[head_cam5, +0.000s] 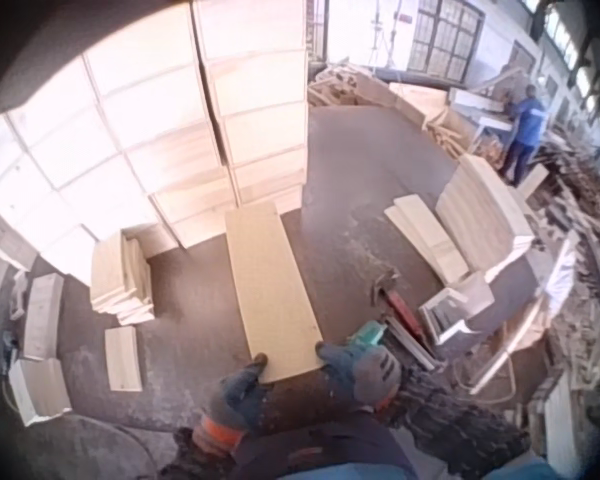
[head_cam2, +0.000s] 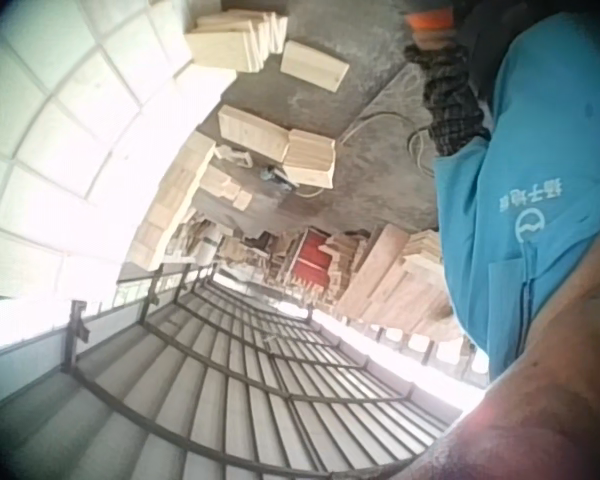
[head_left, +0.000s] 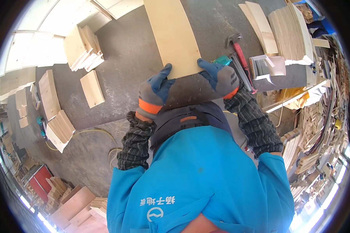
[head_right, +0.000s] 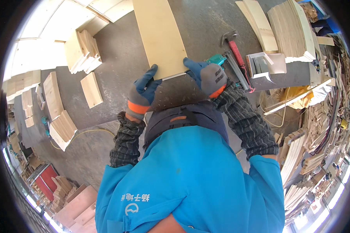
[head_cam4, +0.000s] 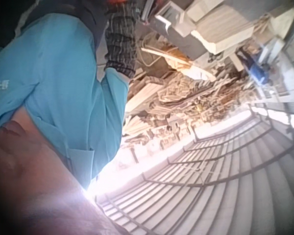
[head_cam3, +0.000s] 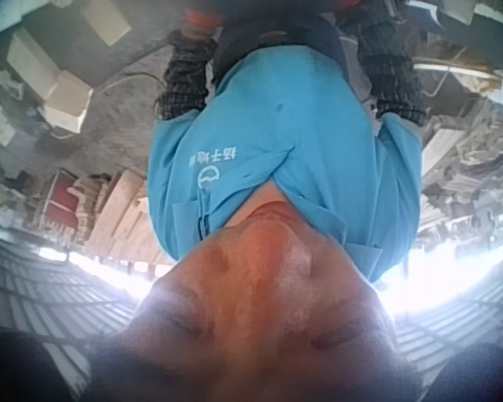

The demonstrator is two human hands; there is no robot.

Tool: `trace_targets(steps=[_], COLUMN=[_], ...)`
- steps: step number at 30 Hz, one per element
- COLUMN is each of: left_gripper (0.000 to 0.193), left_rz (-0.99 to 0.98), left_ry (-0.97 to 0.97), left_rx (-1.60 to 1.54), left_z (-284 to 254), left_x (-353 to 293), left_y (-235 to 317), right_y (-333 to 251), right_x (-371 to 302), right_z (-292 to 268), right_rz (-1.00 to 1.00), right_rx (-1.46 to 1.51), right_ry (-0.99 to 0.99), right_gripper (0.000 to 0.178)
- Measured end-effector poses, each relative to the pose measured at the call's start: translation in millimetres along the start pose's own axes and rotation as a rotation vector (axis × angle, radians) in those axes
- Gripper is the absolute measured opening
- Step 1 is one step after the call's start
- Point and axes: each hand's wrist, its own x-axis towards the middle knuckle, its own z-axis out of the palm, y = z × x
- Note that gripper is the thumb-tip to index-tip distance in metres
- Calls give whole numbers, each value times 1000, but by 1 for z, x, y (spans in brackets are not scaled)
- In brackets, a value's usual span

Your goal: The recorder uses a pneumatic nail gun to assemble wooden boards into rectangular boxes/frames.

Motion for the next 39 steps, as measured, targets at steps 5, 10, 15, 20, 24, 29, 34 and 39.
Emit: trace_targets(steps=[5,10,15,20,24,29,34,39], left_gripper=[42,43,45,49,46,44,43,40], left_rz=[57,82,-24,72,78,155,157,104], left_ry=[21,24,-61,-15,29,56,58,97], left_rx=[67,123,147,169,160,204,235,172], left_z=[-3,-5,-12,-7,-3,-3,-2,0], left_x=[3,3,7,7,3,6,7,6], left_y=[12,14,18,16,14,16,19,21], right_y=[-1,-12,-16,-20,-26,4,65,108], right_x=[-3,-4,-4,-5,-3,-28,-81,-119], right_z=[1,1,1,-1,-4,-1,18,62], right_rz=[-4,-89,-32,-18,62,70,547,752], right_rx=[-55,-231,-234,-245,-111,57,-10,-399], right_ry=[-22,20,-42,-50,-59,-44,100,-144], right_gripper=[48,50,50,51,52,48,64,101])
